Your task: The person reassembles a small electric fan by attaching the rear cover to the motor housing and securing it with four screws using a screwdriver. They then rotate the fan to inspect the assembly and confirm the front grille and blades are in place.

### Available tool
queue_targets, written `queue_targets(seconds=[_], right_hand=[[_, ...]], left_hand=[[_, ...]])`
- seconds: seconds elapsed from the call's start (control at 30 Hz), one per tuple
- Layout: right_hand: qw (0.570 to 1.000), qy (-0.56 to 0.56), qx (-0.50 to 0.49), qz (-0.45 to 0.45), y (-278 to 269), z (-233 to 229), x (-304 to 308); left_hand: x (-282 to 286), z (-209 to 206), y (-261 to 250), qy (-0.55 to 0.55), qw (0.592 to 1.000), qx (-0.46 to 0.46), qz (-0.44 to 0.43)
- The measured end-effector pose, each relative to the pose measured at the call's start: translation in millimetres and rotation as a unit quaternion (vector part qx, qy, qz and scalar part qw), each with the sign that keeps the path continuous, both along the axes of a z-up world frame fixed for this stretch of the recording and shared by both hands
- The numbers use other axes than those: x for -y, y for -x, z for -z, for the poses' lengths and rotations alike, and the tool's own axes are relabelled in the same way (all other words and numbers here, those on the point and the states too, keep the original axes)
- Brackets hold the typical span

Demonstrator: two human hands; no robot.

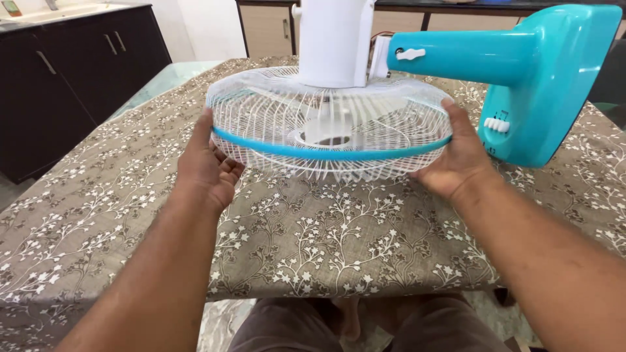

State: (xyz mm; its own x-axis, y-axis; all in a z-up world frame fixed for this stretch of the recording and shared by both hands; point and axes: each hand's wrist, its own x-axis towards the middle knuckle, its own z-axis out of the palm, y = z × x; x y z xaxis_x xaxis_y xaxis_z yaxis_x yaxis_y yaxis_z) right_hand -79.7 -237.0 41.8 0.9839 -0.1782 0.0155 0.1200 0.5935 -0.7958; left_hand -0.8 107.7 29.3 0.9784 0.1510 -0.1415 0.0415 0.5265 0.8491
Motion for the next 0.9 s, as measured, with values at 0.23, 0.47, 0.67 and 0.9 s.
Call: queue_targets(seconds=[0.23,0.47,0.67,0.9], right_hand=[[1.000,0.010,0.007,0.002,15,-31,11],[0.992,0.111,-0.018,0.058,9,-55,40],[0.985,0.061,-0.084,0.138,-2,-56,42],[0.988,0.076,-0.068,0.118,-9,-48,31]], left_hand=[[7,-68,43,-0.079,0.993,0.085,-0.037],[19,-87,41,-0.095,0.976,0.175,-0.083],[12,-31,-1,-0.055,0.957,0.261,-0.115],[-16,27,-33,0.016,0.944,0.330,0.002]])
